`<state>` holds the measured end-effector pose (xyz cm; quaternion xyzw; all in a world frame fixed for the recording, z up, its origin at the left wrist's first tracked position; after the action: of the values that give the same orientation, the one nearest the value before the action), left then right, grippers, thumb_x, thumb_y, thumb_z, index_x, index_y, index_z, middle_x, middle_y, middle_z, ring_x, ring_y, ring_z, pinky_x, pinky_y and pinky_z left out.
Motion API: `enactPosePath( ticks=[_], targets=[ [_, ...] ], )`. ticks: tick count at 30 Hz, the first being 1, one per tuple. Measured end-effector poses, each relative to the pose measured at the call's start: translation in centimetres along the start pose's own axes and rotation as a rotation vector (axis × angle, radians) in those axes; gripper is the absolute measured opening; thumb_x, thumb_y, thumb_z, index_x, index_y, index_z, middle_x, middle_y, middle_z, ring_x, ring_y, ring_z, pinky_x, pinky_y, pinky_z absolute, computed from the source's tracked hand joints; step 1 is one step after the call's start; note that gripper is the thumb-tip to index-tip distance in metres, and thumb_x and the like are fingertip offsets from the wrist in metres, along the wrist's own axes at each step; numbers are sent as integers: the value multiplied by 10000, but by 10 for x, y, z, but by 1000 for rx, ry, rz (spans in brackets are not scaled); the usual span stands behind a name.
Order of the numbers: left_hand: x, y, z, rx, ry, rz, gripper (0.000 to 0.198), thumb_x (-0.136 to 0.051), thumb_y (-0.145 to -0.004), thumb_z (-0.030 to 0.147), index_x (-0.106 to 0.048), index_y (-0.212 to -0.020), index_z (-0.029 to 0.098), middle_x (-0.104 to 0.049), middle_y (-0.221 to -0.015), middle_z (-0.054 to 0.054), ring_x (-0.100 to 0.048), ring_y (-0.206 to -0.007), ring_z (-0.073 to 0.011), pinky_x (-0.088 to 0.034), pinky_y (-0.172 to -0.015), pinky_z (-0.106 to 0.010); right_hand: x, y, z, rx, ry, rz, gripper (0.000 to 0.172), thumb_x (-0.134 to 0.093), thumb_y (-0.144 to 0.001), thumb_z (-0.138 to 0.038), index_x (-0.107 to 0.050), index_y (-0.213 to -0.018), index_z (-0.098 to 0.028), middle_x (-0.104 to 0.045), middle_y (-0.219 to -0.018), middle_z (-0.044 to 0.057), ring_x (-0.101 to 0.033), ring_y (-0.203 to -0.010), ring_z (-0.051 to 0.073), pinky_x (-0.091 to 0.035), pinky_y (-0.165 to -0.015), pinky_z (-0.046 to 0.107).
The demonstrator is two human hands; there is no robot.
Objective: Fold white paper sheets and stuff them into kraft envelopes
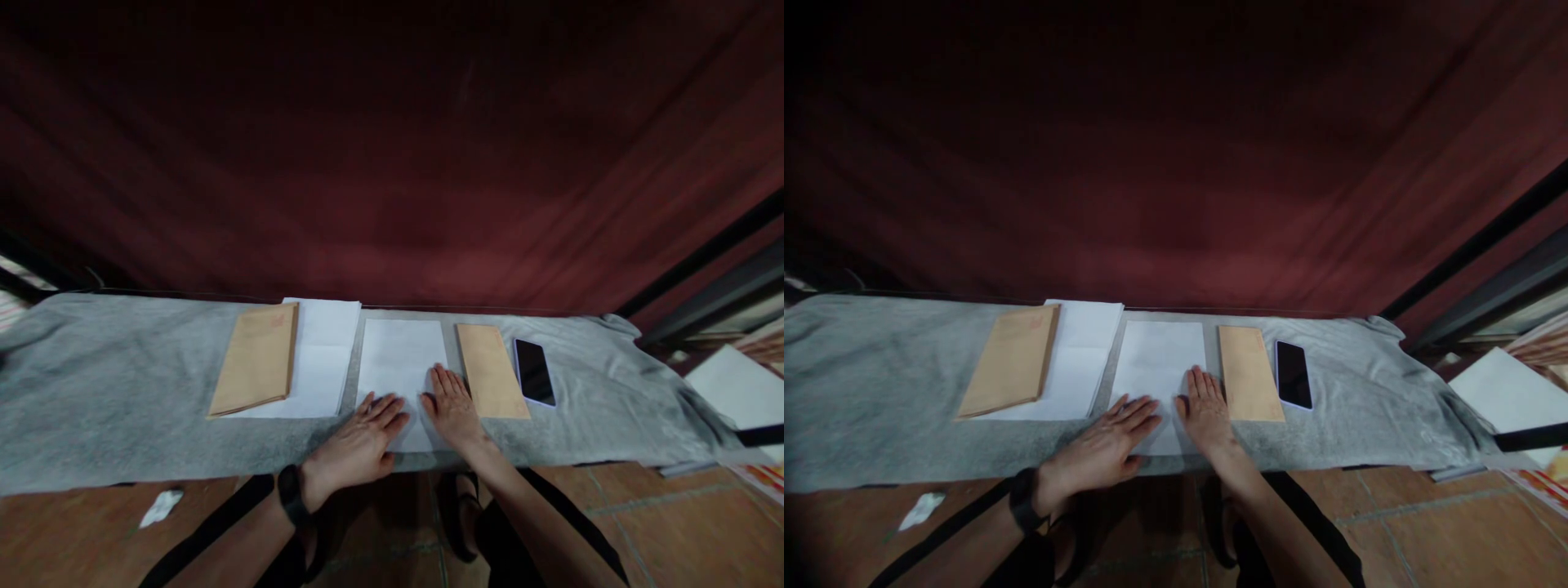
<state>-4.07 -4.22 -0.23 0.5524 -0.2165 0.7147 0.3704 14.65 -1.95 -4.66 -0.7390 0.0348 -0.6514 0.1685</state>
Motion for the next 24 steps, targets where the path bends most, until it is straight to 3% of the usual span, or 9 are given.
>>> enactPosePath(
  ticks=[4,7,9,14,17,22,24],
  targets=[
    [14,4,-14,25,126,84,422,-530,-885,189,-646,-1288,242,-566,-1457,-63,-474,-1388,-214,-324,-1183,-381,6,-7,15,79,-107,-151,512,-421,-973,-171,-453,-1481,-118,-433,-1550,141,-422,-1427,241,-369,-1184,447],
    [25,8,-31,91,304,125,319,-449,-964,254,-738,-1100,245,-712,-1243,-55,-651,-1165,-218,-467,-1030,-333,15,-8,31,149,-269,-310,683,-357,-817,51,-494,-1455,-148,-438,-1557,85,-430,-1422,164,-379,-1181,349],
    [31,10,-40,132,445,148,317,-456,-976,316,-746,-1076,236,-755,-1107,-50,-698,-1015,-213,-507,-921,-299,26,-7,38,172,-403,-401,768,-348,-752,79,-520,-1438,-221,-468,-1540,20,-457,-1400,135,-400,-1163,321],
    [43,14,-52,238,783,233,332,-569,-910,452,-750,-922,174,-751,-885,-36,-673,-826,-196,-505,-729,-244,60,1,34,154,-776,-644,646,-468,-835,-60,-532,-1426,-314,-533,-1486,-22,-504,-1366,164,-419,-1136,336],
    [45,14,-61,339,924,320,360,-660,-827,501,-730,-842,148,-723,-807,-30,-644,-751,-181,-485,-655,-237,69,2,30,90,-893,-737,539,-529,-842,-124,-619,-1347,-289,-551,-1471,-12,-505,-1365,201,-402,-1140,363],
    [43,8,-80,513,1096,511,458,-731,-737,563,-722,-921,143,-731,-831,-36,-643,-722,-179,-503,-642,-256,55,2,34,-42,-887,-769,248,-589,-897,-334,-763,-1037,-226,-764,-1055,5,-685,-955,199,-532,-845,284],
    [41,3,-85,531,1153,534,513,-757,-703,578,-721,-961,137,-750,-887,-58,-669,-774,-205,-531,-692,-287,47,-1,36,-97,-866,-707,309,-527,-936,-398,-763,-903,-202,-755,-871,3,-663,-807,185,-518,-745,277]
  ],
)
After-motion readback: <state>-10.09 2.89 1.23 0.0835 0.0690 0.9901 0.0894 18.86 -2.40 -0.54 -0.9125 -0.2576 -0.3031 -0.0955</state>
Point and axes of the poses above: each hand's wrist, its own y-axis away from the middle knuckle, its own x-axis out of the back of the hand, z = x × y, the point moved 5 cm from there along -y, towards the middle knuckle
